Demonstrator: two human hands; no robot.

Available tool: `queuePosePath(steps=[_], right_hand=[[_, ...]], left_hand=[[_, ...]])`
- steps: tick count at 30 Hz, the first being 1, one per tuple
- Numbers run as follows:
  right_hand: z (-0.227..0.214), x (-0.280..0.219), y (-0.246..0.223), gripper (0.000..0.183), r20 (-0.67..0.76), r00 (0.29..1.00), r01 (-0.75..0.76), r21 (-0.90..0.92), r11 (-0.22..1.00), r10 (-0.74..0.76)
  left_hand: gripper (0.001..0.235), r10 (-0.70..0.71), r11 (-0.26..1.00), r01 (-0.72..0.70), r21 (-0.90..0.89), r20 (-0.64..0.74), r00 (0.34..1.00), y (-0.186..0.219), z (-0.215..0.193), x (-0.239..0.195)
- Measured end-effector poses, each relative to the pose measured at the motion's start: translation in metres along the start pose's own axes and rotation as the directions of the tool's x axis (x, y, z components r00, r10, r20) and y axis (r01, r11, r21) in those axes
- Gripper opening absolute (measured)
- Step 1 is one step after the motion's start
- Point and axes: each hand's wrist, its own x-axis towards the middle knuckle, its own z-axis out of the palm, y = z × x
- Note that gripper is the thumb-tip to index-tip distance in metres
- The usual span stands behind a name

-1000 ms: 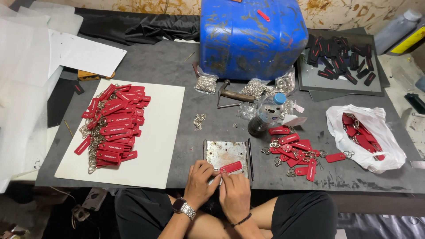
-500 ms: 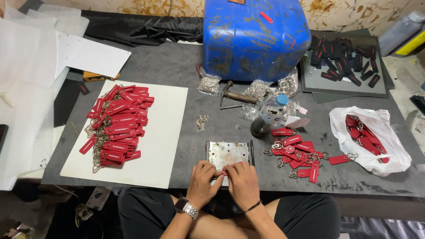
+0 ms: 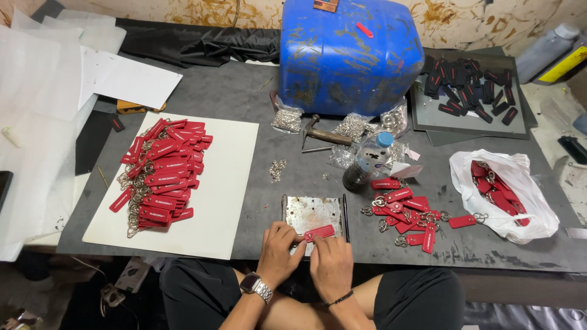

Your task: Assembling red leather keychains by attaching metal hardware using a jig

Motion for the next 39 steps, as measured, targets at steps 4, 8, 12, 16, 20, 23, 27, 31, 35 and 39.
queuePosePath(steps=[4, 8, 12, 16, 20, 23, 27, 31, 35, 39], right_hand=[[-0.005, -0.006, -0.009, 0.02, 0.015, 0.999, -0.033, 0.128, 0.991, 0.031], [-0.027, -0.012, -0.006, 0.018, -0.015, 0.998, -0.061, 0.285, 0.957, 0.068], [-0.047, -0.023, 0.002, 0.018, -0.045, 0.982, -0.157, 0.352, 0.923, 0.184], [-0.056, -0.032, 0.009, 0.016, -0.067, 0.964, -0.219, 0.345, 0.913, 0.256], [-0.057, -0.038, 0.015, 0.017, -0.074, 0.944, -0.275, 0.358, 0.893, 0.32], [-0.057, -0.036, 0.015, 0.017, -0.073, 0.935, -0.299, 0.361, 0.884, 0.346], [-0.055, -0.032, 0.013, 0.016, -0.071, 0.929, -0.31, 0.39, 0.867, 0.364], [-0.057, -0.023, 0.011, 0.018, -0.056, 0.934, -0.303, 0.402, 0.864, 0.354], [-0.054, -0.016, 0.015, 0.016, -0.083, 0.946, -0.258, 0.397, 0.881, 0.315], [-0.053, -0.001, 0.017, 0.014, -0.101, 0.951, -0.237, 0.367, 0.9, 0.292]], left_hand=[[0.015, -0.013, 1.0, 0.013, 0.008, 0.002, 1.0, 0.003, -0.002, 0.001], [0.01, -0.094, 0.995, 0.095, -0.017, 0.061, 0.994, 0.012, -0.008, 0.006], [0.029, -0.168, 0.984, 0.155, 0.087, 0.184, 0.968, 0.012, -0.009, 0.011], [0.023, -0.139, 0.979, 0.097, 0.179, 0.243, 0.96, 0.004, -0.002, 0.015], [0.02, 0.025, 0.925, -0.091, 0.369, 0.18, 0.983, 0.001, -0.002, 0.02], [0.02, 0.102, 0.87, -0.164, 0.464, 0.156, 0.983, 0.004, -0.005, 0.025], [0.023, 0.104, 0.882, -0.154, 0.445, 0.134, 0.986, -0.002, -0.001, 0.029], [0.025, 0.006, 0.941, -0.057, 0.334, 0.15, 0.989, -0.015, 0.004, 0.033], [0.022, -0.163, 0.987, 0.163, 0.014, 0.16, 0.974, -0.006, -0.009, 0.036], [0.026, -0.104, 0.993, 0.112, -0.04, 0.174, 0.979, -0.005, -0.016, 0.026]])
